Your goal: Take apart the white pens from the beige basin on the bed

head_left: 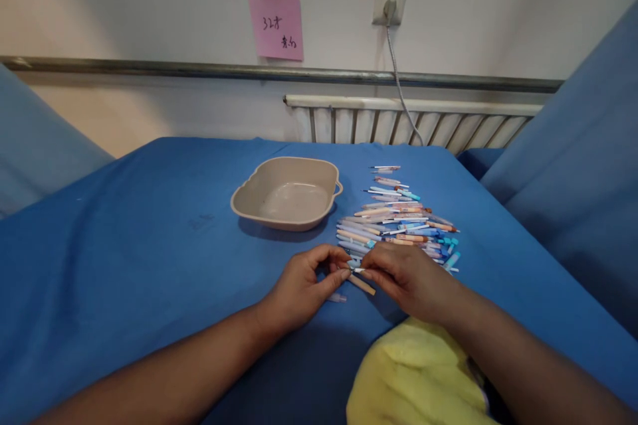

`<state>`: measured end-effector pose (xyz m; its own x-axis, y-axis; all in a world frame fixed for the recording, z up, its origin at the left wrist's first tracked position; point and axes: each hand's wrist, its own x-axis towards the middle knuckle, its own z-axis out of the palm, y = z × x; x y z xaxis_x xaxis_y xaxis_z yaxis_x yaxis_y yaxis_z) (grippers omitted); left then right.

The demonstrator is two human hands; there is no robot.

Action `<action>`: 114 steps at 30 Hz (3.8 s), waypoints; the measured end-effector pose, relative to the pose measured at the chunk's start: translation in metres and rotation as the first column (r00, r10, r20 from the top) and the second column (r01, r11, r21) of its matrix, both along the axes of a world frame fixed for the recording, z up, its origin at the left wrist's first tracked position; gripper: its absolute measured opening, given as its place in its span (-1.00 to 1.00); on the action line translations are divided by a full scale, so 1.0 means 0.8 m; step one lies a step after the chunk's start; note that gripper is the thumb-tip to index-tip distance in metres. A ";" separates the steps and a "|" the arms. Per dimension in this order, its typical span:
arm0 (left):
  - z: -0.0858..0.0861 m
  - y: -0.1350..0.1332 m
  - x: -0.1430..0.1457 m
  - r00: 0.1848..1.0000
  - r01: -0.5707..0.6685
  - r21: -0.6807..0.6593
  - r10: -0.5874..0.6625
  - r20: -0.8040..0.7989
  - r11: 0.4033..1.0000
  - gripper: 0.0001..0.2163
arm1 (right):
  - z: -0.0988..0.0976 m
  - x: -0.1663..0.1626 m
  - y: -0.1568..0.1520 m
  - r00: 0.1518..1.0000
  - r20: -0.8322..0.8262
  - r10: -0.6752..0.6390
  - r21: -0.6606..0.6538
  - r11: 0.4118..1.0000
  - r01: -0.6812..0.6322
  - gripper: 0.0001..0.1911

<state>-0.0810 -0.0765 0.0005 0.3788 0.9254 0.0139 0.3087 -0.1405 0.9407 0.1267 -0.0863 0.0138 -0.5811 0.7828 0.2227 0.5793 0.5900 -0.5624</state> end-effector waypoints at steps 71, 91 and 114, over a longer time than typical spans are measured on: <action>0.032 0.011 -0.029 0.923 0.209 0.233 -0.114 -0.368 0.950 -0.86 | 0.009 0.008 -0.001 1.000 0.001 0.001 0.020 1.000 -0.001 -0.77; 0.014 0.004 -0.019 0.945 0.204 0.259 -0.122 -0.302 0.944 -0.90 | 0.002 -0.002 -0.006 0.998 0.048 -0.050 0.029 0.998 0.049 -0.88; 0.010 -0.011 0.009 0.871 0.466 0.231 -0.397 -0.290 0.854 -0.75 | -0.007 -0.024 -0.013 0.805 -0.588 -0.080 -0.172 0.985 -0.028 -0.48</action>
<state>-0.0737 -0.0851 0.0086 0.7632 0.6355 0.1168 0.3502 -0.5587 0.7518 0.1072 -0.0965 0.0085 -0.3574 0.8519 0.3828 0.1168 0.4474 -0.8867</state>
